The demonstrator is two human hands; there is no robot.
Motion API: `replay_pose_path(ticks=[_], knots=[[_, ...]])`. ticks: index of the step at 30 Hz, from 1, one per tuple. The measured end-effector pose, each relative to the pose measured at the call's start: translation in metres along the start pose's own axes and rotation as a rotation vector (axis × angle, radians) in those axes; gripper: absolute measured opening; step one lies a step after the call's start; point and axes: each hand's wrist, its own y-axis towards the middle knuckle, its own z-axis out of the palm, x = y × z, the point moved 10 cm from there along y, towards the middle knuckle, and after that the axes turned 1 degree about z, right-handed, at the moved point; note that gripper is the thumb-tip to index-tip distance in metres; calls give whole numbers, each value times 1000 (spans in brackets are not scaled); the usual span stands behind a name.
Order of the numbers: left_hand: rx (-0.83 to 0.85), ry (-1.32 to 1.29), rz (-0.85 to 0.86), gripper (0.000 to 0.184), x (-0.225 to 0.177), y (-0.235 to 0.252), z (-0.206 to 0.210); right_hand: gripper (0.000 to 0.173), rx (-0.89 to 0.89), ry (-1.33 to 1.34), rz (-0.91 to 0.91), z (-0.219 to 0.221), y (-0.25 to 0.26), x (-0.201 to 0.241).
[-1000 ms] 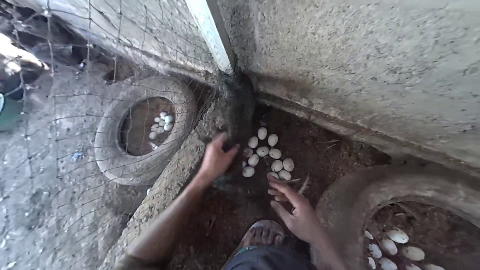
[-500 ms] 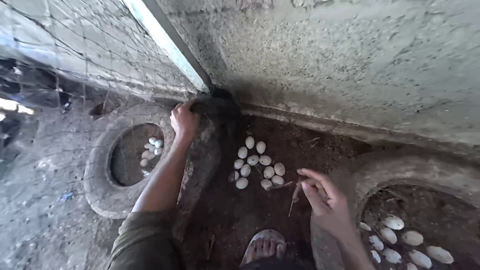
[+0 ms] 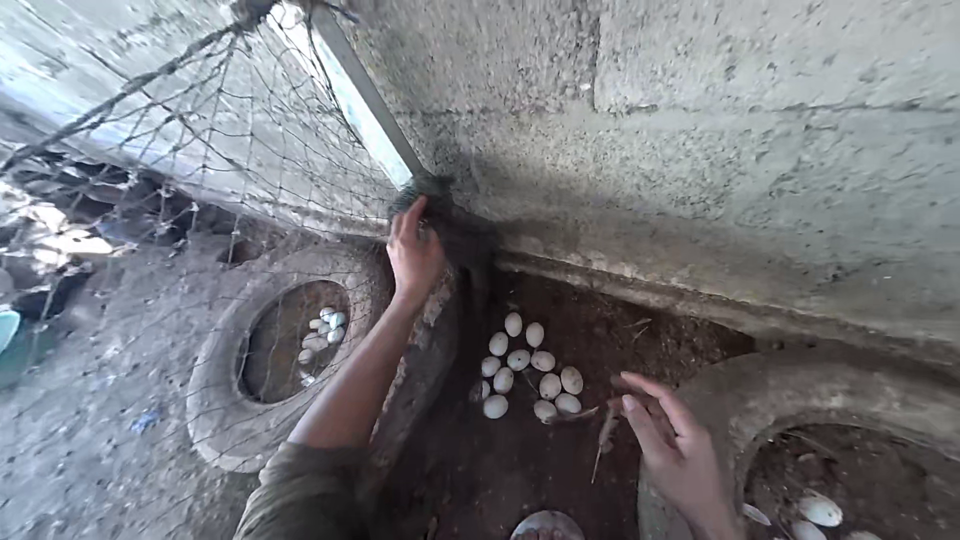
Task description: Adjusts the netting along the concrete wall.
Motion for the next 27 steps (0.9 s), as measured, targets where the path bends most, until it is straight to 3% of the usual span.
replay_pose_path(ticks=[6,11,15,19,22,27], knots=[[-105,-367,-371,68,60,30,3,31,-54,44,3,-15,2,5],[-60,-429,-392,81,91,60,20,30,-56,36,-3,-15,2,10],[-122,-387,-377,70,89,58,18,30,-51,42,12,-11,1,9],[-205,-210,-255,67,67,40,6,29,-41,39,10,-7,0,6],[-261,-99,2,69,24,17,0,29,-34,38,3,-5,0,3],[-24,89,462,53,-49,7,41,29,-22,41,31,0,1,1]])
